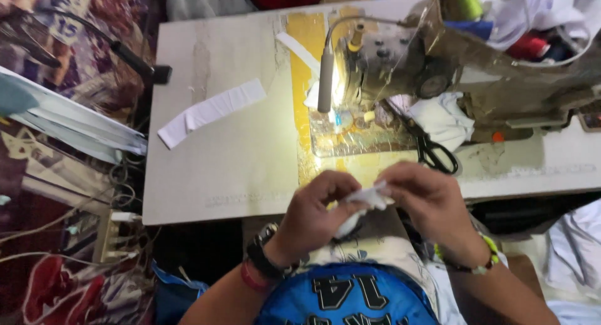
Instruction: Cutting and preparing white fabric strips using scissors at a sewing workstation.
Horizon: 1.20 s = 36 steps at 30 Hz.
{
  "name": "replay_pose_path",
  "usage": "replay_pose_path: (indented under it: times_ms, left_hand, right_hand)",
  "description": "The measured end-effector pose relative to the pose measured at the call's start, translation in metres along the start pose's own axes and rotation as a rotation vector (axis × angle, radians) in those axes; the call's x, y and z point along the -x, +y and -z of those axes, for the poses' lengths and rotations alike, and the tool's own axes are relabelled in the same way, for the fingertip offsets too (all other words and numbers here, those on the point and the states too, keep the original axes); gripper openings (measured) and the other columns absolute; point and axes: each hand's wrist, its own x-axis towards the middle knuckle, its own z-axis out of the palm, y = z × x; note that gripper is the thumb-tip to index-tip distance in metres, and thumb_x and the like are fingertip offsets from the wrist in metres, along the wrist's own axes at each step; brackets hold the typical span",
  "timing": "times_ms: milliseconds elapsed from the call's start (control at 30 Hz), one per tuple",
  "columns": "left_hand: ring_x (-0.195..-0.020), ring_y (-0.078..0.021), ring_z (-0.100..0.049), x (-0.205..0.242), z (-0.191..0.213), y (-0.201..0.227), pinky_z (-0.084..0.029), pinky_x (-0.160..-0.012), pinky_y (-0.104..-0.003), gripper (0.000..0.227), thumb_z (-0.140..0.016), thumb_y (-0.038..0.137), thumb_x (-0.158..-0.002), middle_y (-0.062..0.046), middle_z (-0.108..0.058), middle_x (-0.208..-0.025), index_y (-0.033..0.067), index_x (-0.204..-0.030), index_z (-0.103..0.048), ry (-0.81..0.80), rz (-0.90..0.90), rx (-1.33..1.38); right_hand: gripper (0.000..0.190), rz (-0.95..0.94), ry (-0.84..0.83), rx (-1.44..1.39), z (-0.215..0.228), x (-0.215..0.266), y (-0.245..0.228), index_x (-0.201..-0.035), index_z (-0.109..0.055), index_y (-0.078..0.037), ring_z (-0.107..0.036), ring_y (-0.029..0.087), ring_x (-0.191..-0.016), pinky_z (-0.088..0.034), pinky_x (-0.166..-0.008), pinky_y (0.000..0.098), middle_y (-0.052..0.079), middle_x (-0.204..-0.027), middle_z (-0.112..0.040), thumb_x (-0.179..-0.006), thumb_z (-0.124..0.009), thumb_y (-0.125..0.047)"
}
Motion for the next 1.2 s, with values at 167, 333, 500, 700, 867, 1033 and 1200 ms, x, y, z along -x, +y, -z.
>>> replay_pose_path:
  times_ms: [167, 333, 500, 700, 867, 1033, 1200]
  left_hand:
    - [-0.07, -0.0131, -0.065, -0.002, -0.004, 0.0, -0.058, -0.066, -0.028, 0.034, -0.077, 0.017, -0.094, -0.012, -0.067, -0.086, 0.0098, -0.121, -0.058, 0.019, 0.138, 0.103]
    - [-0.06, -0.0179, -0.071, -0.002, -0.007, -0.005, -0.056, -0.058, -0.026, 0.029, -0.081, 0.016, -0.091, -0.009, -0.071, -0.079, 0.0088, -0.113, -0.063, 0.099, -0.066, -0.275]
    - [-0.077, -0.0188, -0.077, -0.005, -0.005, -0.008, -0.061, -0.065, -0.024, 0.019, -0.09, 0.009, -0.08, -0.003, -0.076, -0.087, 0.0095, -0.091, -0.075, 0.104, -0.25, -0.547]
    - [-0.083, -0.031, -0.076, -0.003, 0.01, -0.003, -0.058, -0.079, -0.041, 0.016, -0.087, -0.004, -0.077, -0.013, -0.075, -0.084, 0.0033, -0.086, -0.075, 0.017, -0.046, -0.268]
    - [-0.088, -0.0233, -0.074, -0.008, 0.02, -0.01, -0.054, -0.084, -0.034, 0.011, -0.084, 0.001, -0.083, -0.005, -0.078, -0.085, 0.0094, -0.085, -0.077, -0.018, -0.086, -0.35]
    - [-0.079, -0.0127, -0.067, -0.009, 0.018, -0.017, -0.06, -0.068, -0.034, 0.005, -0.075, 0.011, -0.096, -0.011, -0.072, -0.081, 0.0075, -0.1, -0.076, 0.076, 0.169, -0.204]
    - [-0.071, -0.0123, -0.067, -0.012, 0.018, -0.005, -0.061, -0.067, -0.035, 0.016, -0.082, 0.011, -0.089, -0.01, -0.073, -0.08, 0.0019, -0.1, -0.075, 0.117, 0.254, -0.149]
  right_hand:
    - [0.013, -0.111, 0.054, 0.052, -0.013, -0.007, -0.004, -0.102, -0.077, 0.001, -0.063, 0.012, -0.077, -0.057, -0.077, 0.0313, 0.011, -0.074, -0.071, -0.09, -0.077, 0.001]
    - [0.006, -0.109, 0.038, -0.007, -0.018, -0.011, -0.005, -0.099, -0.075, 0.005, -0.059, 0.012, -0.073, -0.057, -0.074, 0.031, 0.012, -0.071, -0.067, -0.094, -0.074, 0.004]
    - [0.006, -0.081, 0.003, -0.006, -0.021, -0.011, -0.006, -0.099, -0.075, 0.005, -0.06, 0.01, -0.075, -0.054, -0.069, 0.0279, 0.011, -0.072, -0.068, -0.093, -0.076, 0.004]
    - [0.11, -0.079, -0.357, -0.357, -0.027, 0.0, 0.045, -0.156, -0.034, -0.008, -0.044, 0.03, -0.143, -0.034, -0.119, 0.048, 0.019, -0.152, -0.051, -0.07, -0.09, -0.048]
    - [0.05, -0.26, -0.358, -0.327, -0.038, 0.026, 0.068, -0.13, -0.061, 0.002, -0.067, 0.019, -0.104, -0.056, -0.094, 0.0401, 0.013, -0.111, -0.073, -0.084, -0.08, 0.004]
    - [0.016, -0.271, -0.22, -0.053, -0.052, 0.029, 0.062, -0.105, -0.077, -0.001, -0.07, 0.017, -0.088, -0.058, -0.079, 0.0383, 0.012, -0.088, -0.078, -0.091, -0.077, -0.008]
    - [0.011, -0.22, -0.175, 0.077, -0.055, 0.028, 0.07, -0.102, -0.077, -0.003, -0.071, 0.014, -0.08, -0.056, -0.071, 0.0322, 0.012, -0.081, -0.078, -0.095, -0.075, -0.011]
